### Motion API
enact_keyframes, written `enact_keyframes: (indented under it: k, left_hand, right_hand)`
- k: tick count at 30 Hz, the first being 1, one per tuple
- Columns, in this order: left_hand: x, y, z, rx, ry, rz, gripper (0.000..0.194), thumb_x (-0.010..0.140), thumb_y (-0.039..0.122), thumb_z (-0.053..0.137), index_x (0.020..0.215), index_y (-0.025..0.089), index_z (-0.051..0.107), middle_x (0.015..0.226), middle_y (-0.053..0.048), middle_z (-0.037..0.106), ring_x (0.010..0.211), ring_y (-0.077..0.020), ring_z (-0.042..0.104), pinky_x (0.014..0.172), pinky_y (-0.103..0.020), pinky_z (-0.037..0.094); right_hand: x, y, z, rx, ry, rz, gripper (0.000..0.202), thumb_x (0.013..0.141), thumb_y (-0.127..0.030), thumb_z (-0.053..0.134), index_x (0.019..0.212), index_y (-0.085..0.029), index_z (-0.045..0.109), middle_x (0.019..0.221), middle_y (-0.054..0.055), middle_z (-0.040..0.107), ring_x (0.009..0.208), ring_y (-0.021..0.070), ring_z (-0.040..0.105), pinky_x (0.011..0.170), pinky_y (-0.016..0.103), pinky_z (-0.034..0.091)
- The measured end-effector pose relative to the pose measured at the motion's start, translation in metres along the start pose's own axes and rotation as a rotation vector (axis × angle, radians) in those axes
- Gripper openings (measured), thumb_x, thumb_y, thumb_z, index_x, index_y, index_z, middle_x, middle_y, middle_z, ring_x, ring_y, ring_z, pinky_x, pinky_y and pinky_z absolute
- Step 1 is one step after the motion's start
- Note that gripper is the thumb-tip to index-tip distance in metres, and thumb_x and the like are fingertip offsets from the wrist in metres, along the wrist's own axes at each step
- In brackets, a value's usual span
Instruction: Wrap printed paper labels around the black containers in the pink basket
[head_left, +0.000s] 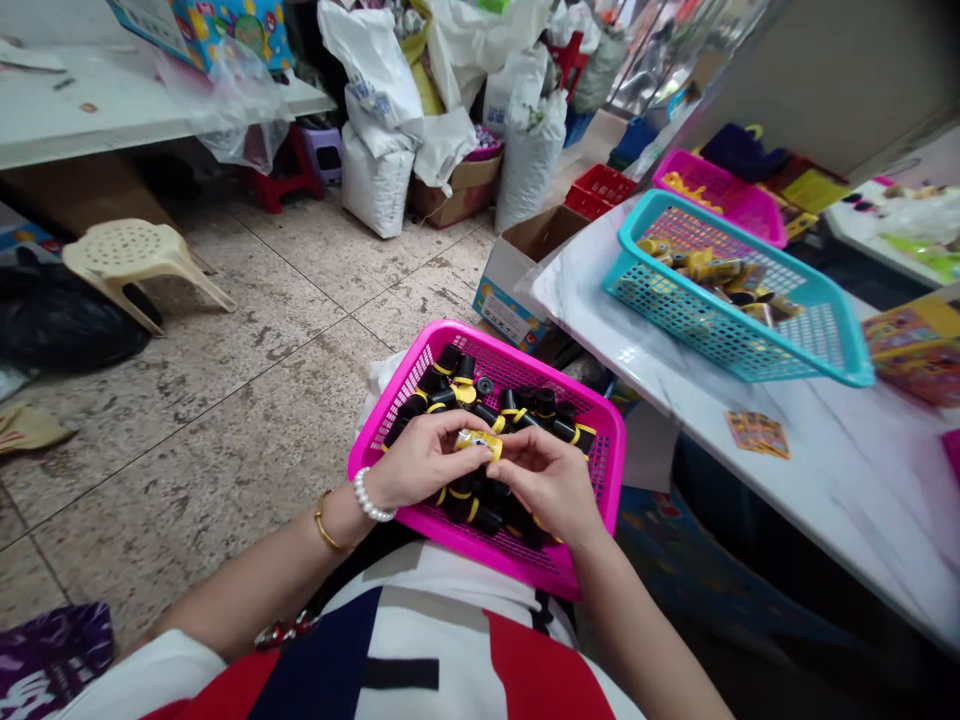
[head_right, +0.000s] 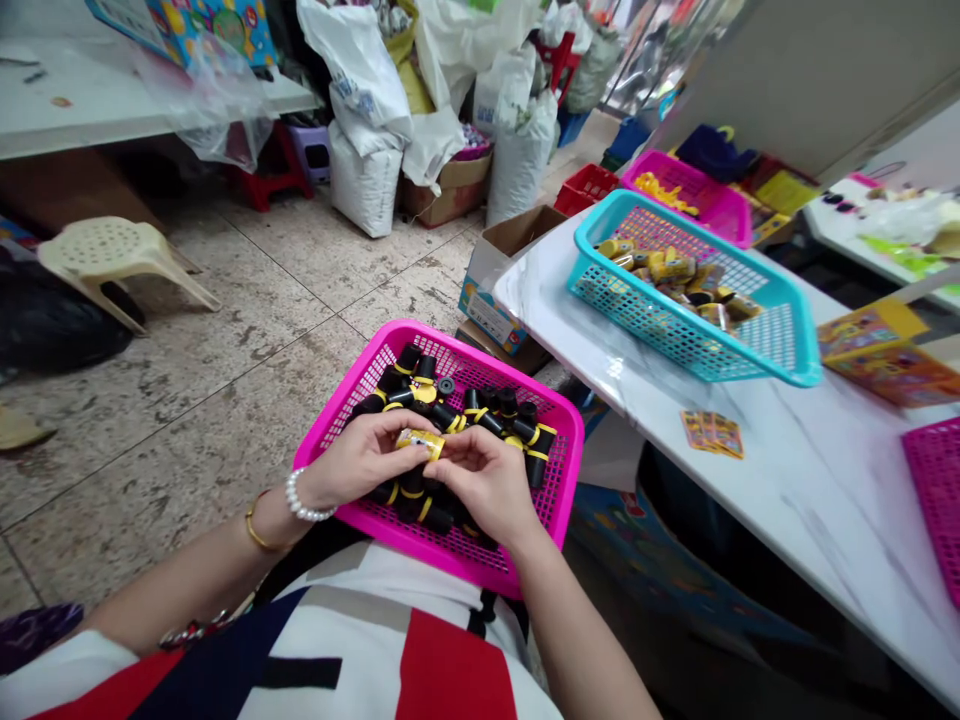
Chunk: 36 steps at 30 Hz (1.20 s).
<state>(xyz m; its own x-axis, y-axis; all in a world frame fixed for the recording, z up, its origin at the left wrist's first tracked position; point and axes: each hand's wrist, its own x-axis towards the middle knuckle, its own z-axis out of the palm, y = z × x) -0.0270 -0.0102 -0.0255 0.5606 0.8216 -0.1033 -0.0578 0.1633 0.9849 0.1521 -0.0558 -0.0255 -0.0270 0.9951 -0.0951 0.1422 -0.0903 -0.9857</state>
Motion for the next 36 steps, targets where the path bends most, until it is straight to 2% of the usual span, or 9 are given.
enact_keyframes:
  k: [3,7,15,21,24,27,31,34,36]
  left_hand:
    - [0.003,0.002,-0.001,-0.051,-0.052,-0.071,0.029,0.081,0.037,0.065,0.099,0.014,0.059,0.069,0.001,0.06,0.057,-0.0078,0.053,0.053,-0.018,0.042]
    - [0.004,0.005,0.002,-0.141,-0.065,-0.133,0.039,0.085,0.049,0.058,0.107,0.019,0.046,0.059,0.003,0.061,0.043,-0.0092,0.054,0.04,-0.017,0.041]
    - [-0.001,0.002,0.001,-0.353,-0.142,-0.224,0.041,0.08,0.053,0.063,0.091,0.015,0.053,0.058,0.0,0.064,0.039,-0.0077,0.055,0.035,-0.014,0.04]
    - [0.001,0.002,0.01,-0.321,0.037,-0.285,0.048,0.075,0.061,0.063,0.075,0.015,0.051,0.049,0.002,0.059,0.031,-0.0069,0.049,0.027,-0.013,0.035]
    - [0.003,0.003,0.015,-0.335,0.056,-0.291,0.048,0.074,0.062,0.063,0.075,0.015,0.051,0.047,0.002,0.059,0.031,-0.0076,0.049,0.026,-0.013,0.035]
    - [0.004,0.002,0.016,-0.427,-0.025,-0.312,0.046,0.076,0.06,0.062,0.076,0.015,0.053,0.048,0.001,0.06,0.031,-0.0073,0.049,0.027,-0.013,0.036]
    - [0.004,0.0,0.016,-0.437,-0.032,-0.321,0.044,0.076,0.057,0.064,0.077,0.015,0.053,0.048,0.002,0.059,0.03,-0.0066,0.047,0.027,-0.013,0.035]
    - [0.003,0.001,0.019,-0.409,-0.017,-0.312,0.044,0.079,0.058,0.06,0.085,0.015,0.053,0.048,0.003,0.058,0.03,-0.0071,0.046,0.027,-0.013,0.034]
    - [0.002,0.0,0.021,-0.412,-0.015,-0.305,0.046,0.081,0.058,0.057,0.097,0.016,0.052,0.05,0.003,0.058,0.031,-0.0079,0.048,0.028,-0.013,0.034]
  right_hand:
    - [0.004,-0.002,-0.004,0.154,-0.091,0.071,0.027,0.069,-0.033,0.081,0.087,-0.021,0.066,0.075,0.0,0.067,0.065,0.0137,0.063,0.063,0.027,0.054]
    - [0.005,-0.01,-0.011,0.212,-0.191,-0.025,0.038,0.073,-0.031,0.078,0.109,-0.027,0.068,0.109,0.005,0.059,0.078,0.0154,0.062,0.063,0.029,0.056]
    - [0.003,0.012,-0.003,0.21,0.042,-0.195,0.011,0.073,-0.026,0.077,0.084,-0.026,0.074,0.092,0.003,0.059,0.081,0.0178,0.062,0.063,0.032,0.059]
    - [-0.002,0.001,0.003,0.066,0.126,-0.266,0.009,0.078,-0.022,0.072,0.087,-0.026,0.072,0.093,0.003,0.06,0.074,0.0166,0.064,0.059,0.031,0.059]
    - [-0.004,-0.007,0.002,-0.099,0.123,-0.4,0.019,0.078,-0.017,0.072,0.094,-0.028,0.073,0.096,0.005,0.064,0.087,0.0192,0.064,0.072,0.034,0.058]
    - [-0.003,-0.006,-0.001,-0.144,0.143,-0.472,0.017,0.077,-0.013,0.073,0.086,-0.027,0.074,0.086,0.003,0.064,0.079,0.0167,0.064,0.067,0.03,0.057]
    - [-0.005,-0.003,-0.001,-0.094,0.117,-0.414,0.016,0.08,-0.017,0.069,0.092,-0.026,0.072,0.096,0.005,0.063,0.081,0.017,0.065,0.063,0.028,0.057]
    - [-0.011,-0.005,0.004,-0.202,0.051,-0.377,0.036,0.077,-0.022,0.071,0.112,-0.028,0.065,0.11,0.008,0.061,0.093,0.0202,0.064,0.07,0.029,0.058]
    - [-0.009,-0.006,0.003,-0.293,0.043,-0.363,0.035,0.077,-0.023,0.069,0.111,-0.026,0.066,0.107,0.008,0.063,0.092,0.0207,0.064,0.068,0.028,0.057]
